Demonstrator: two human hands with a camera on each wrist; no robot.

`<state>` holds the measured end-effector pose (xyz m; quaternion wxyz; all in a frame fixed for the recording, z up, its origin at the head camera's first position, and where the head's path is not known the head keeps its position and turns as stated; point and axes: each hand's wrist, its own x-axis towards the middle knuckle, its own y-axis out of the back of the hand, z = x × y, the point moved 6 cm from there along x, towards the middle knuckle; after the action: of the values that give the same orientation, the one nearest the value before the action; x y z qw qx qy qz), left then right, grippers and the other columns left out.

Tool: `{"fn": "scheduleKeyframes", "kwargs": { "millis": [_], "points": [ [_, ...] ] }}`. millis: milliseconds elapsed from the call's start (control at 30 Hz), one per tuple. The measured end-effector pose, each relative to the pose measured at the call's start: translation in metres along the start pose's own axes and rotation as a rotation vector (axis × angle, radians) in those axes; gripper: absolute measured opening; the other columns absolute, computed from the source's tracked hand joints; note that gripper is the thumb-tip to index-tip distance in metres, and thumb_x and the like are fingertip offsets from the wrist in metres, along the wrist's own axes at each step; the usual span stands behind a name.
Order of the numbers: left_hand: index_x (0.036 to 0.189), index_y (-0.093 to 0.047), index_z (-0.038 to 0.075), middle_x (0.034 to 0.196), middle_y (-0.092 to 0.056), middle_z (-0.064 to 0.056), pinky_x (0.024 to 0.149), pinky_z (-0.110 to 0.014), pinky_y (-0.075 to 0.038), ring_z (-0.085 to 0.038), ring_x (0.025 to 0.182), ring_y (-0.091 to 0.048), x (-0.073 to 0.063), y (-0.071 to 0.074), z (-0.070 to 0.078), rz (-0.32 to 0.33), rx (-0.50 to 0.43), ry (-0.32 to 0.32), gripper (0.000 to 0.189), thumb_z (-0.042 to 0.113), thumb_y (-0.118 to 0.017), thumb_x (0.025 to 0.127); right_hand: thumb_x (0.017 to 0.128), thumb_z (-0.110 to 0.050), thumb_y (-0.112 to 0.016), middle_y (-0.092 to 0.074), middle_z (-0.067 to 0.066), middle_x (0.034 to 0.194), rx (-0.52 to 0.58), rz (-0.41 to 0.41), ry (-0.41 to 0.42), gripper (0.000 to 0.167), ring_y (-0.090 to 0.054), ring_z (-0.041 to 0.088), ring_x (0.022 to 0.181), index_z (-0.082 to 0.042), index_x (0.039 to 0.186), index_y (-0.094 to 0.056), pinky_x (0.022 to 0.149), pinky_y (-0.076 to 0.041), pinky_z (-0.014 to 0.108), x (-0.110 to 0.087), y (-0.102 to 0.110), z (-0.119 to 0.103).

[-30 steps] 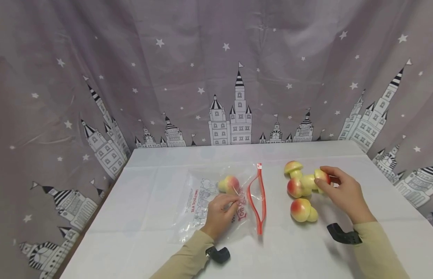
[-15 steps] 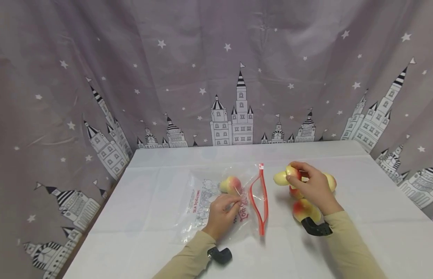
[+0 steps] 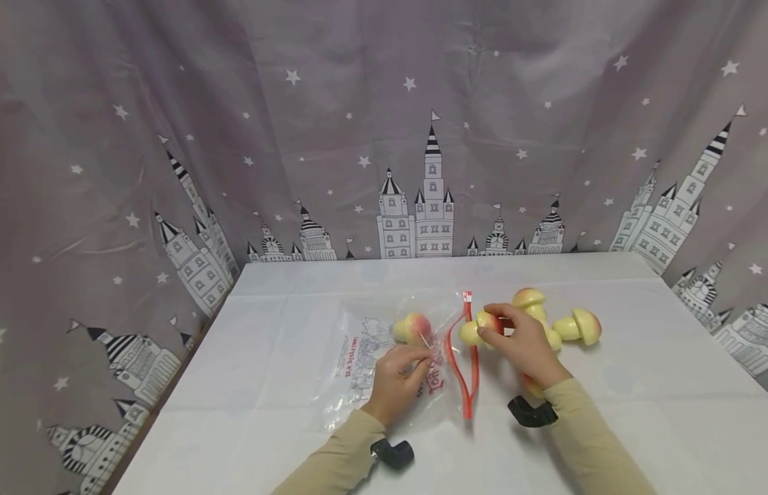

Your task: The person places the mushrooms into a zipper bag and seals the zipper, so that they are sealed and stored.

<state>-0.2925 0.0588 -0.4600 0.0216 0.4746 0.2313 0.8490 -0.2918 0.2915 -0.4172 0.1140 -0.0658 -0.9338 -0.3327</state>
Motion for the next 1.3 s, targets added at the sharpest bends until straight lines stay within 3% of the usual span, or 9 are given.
{"fn": "scheduleKeyframes", "kwargs": {
  "millis": [167, 333, 567, 733, 933, 1167, 1300],
  "points": [
    [0.097, -0.079, 0.010, 0.092, -0.080, -0.001, 0.086, -0.023, -0.055, -0.015, 0.090, -0.072, 0.000, -0.001, 0.000, 0.003, 0.000, -0.007, 0.014, 0.007, -0.077, 0.083, 0.092, -0.020, -0.074, -0.069, 0.021, 0.127, 0.027, -0.032, -0.023, 0.044, -0.066, 0.037, 0.110, -0.002, 0.131, -0.064, 0.080, -0.052, 0.021, 0.000, -0.016, 0.004],
    [0.096, -0.079, 0.009, 0.092, -0.080, -0.001, 0.085, -0.023, -0.055, -0.015, 0.090, -0.072, 0.000, -0.001, -0.001, 0.003, -0.004, -0.005, 0.013, 0.007, -0.077, 0.083, 0.092, -0.021, -0.074, -0.071, 0.018, 0.124, -0.033, -0.055, 0.020, 0.042, -0.069, 0.037, 0.109, -0.004, 0.129, -0.065, 0.084, -0.056, 0.031, 0.002, -0.031, 0.005],
    [0.095, -0.079, 0.008, 0.090, -0.080, -0.001, 0.084, -0.023, -0.055, -0.015, 0.089, -0.072, 0.001, 0.001, -0.001, 0.009, 0.001, -0.011, 0.012, 0.007, -0.077, 0.083, 0.092, -0.018, -0.072, -0.069, 0.019, 0.128, -0.028, -0.091, -0.003, 0.045, -0.069, 0.037, 0.111, -0.001, 0.132, -0.062, 0.087, -0.060, 0.039, 0.002, -0.048, 0.005],
    [0.094, -0.079, 0.010, 0.090, -0.079, 0.000, 0.084, -0.021, -0.055, -0.015, 0.088, -0.072, 0.000, 0.003, 0.001, 0.015, -0.014, -0.020, 0.011, 0.006, -0.077, 0.084, 0.091, -0.011, -0.071, -0.068, 0.022, 0.125, 0.006, -0.094, -0.011, 0.037, -0.070, 0.039, 0.108, 0.001, 0.126, -0.063, 0.083, -0.061, 0.036, 0.001, -0.057, 0.004],
    [0.094, -0.079, 0.012, 0.088, -0.079, 0.001, 0.081, -0.018, -0.054, -0.013, 0.084, -0.070, 0.000, 0.002, 0.002, 0.028, -0.010, -0.052, 0.012, 0.006, -0.077, 0.083, 0.089, -0.006, -0.072, -0.070, 0.021, 0.114, 0.044, -0.084, -0.015, 0.020, -0.071, 0.030, 0.098, -0.002, 0.107, -0.066, 0.080, -0.058, 0.028, 0.004, -0.066, 0.000],
    [0.094, -0.079, 0.013, 0.088, -0.079, 0.003, 0.080, -0.016, -0.053, -0.011, 0.082, -0.070, 0.001, 0.001, 0.002, 0.040, -0.007, -0.088, 0.012, 0.006, -0.078, 0.084, 0.086, -0.003, -0.072, -0.071, 0.026, 0.110, 0.063, -0.060, -0.013, 0.020, -0.073, 0.038, 0.100, 0.002, 0.103, -0.065, 0.084, -0.062, 0.042, 0.007, -0.074, 0.001],
    [0.095, -0.079, 0.012, 0.089, -0.079, 0.003, 0.082, -0.017, -0.053, -0.011, 0.083, -0.071, 0.001, 0.001, 0.003, 0.035, -0.002, -0.079, 0.012, 0.007, -0.078, 0.084, 0.086, -0.006, -0.074, -0.072, 0.028, 0.111, 0.088, -0.065, -0.018, 0.025, -0.074, 0.041, 0.101, 0.005, 0.108, -0.067, 0.082, -0.063, 0.037, 0.007, -0.076, 0.001]
  ]
}}
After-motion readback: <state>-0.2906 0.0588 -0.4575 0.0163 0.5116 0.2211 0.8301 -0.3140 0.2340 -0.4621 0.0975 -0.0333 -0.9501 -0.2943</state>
